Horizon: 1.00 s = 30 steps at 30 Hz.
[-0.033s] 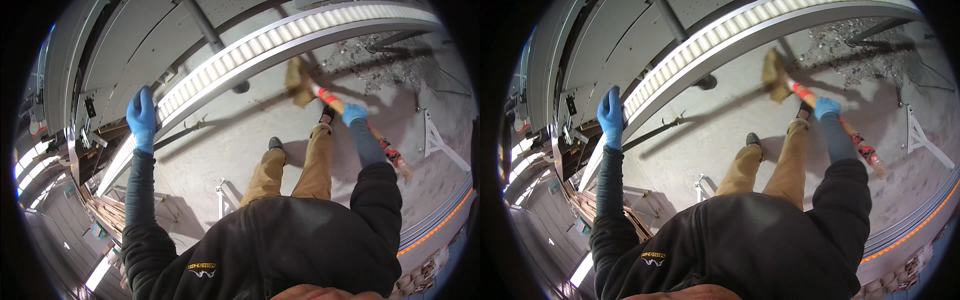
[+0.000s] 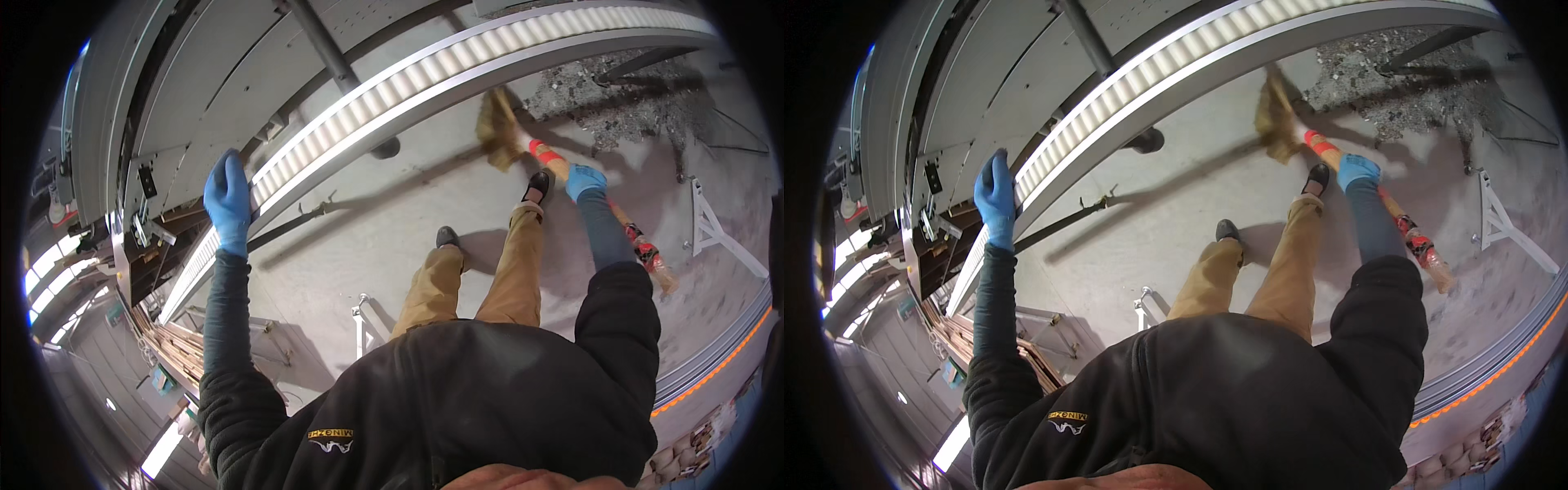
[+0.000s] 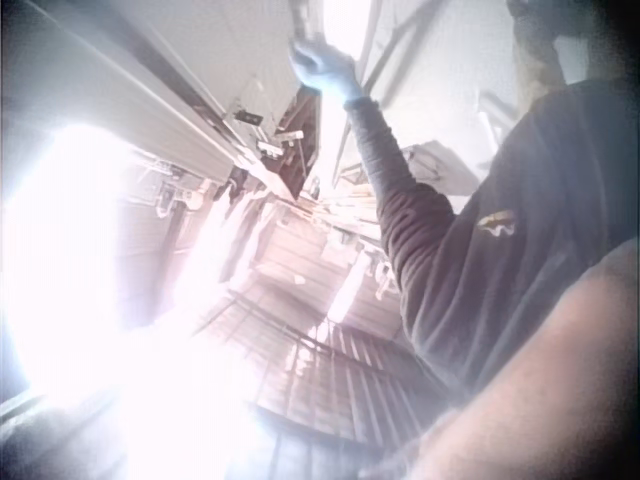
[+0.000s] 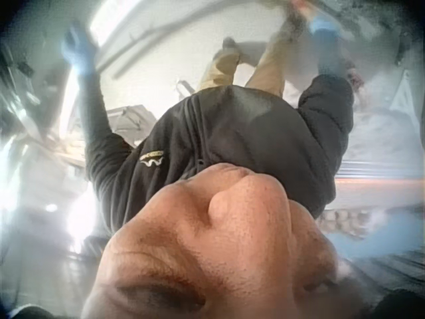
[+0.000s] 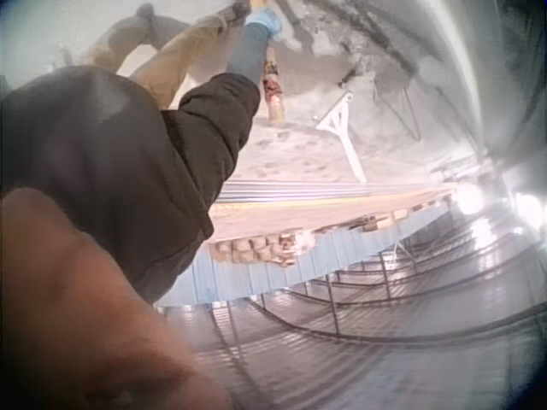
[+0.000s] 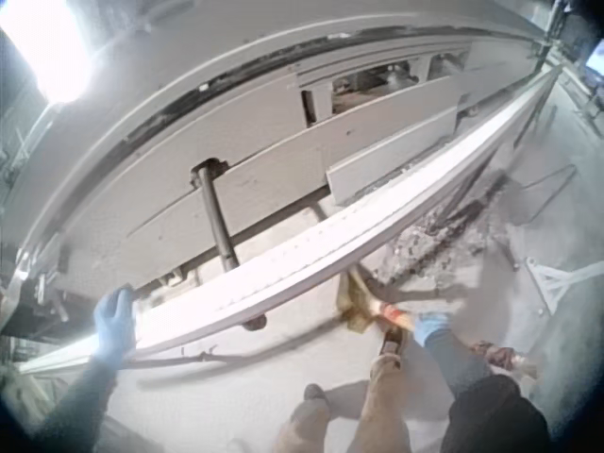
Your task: The person sweeps debris from a curved industrial machine surface using a broom, then uses a dustpan to collect the swept material and empties it into a large bag. The person wears blue gloves and works in a factory-like setting with visible machinery and storage bags.
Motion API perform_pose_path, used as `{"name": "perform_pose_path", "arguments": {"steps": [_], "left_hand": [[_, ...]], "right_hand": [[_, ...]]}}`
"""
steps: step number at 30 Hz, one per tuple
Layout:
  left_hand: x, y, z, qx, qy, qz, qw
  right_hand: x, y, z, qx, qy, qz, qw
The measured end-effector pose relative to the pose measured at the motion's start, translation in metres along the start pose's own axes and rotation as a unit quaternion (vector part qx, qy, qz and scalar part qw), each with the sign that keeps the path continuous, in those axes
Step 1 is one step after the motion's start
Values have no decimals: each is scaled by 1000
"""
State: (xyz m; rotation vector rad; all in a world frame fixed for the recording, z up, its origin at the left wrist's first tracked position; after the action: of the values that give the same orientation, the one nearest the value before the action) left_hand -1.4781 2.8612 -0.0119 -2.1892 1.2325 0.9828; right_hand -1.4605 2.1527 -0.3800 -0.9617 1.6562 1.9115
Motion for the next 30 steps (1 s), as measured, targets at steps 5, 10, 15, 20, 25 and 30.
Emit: {"name": "perform_pose_path", "arguments": {"steps": [5, 10, 15, 20, 25, 30], "left_hand": [[23, 14, -76, -10, -177, -108, 978], [177, 39, -273, 170, -120, -12, 978], [325, 56, -435, 266, -120, 125, 948], [370, 54, -473, 255, -122, 172, 944], [379, 51, -460, 229, -154, 178, 945], [382, 51, -458, 206, -172, 177, 947]], "right_hand": [[-71, -27, -173, 75, -14, 13, 997], [-112, 5, -286, 30, -115, -90, 989], [-120, -43, -318, -8, -281, -143, 949], [-114, -187, -274, -9, -476, -109, 873], [-122, -313, -232, 13, -473, -166, 865], [-47, -277, -276, 68, -439, -39, 895]]}}
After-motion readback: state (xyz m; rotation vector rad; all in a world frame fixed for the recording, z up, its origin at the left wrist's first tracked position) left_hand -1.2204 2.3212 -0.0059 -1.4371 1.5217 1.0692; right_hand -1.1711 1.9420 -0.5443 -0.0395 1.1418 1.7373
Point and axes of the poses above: each hand's wrist, its own y-axis away from the middle knuckle, its own x-axis out of the palm, z = x × y, the point moved 9 cm from there along -y, towards the middle knuckle, and after that the axes turned 13 degrees about -x, right-handed, at the moved point
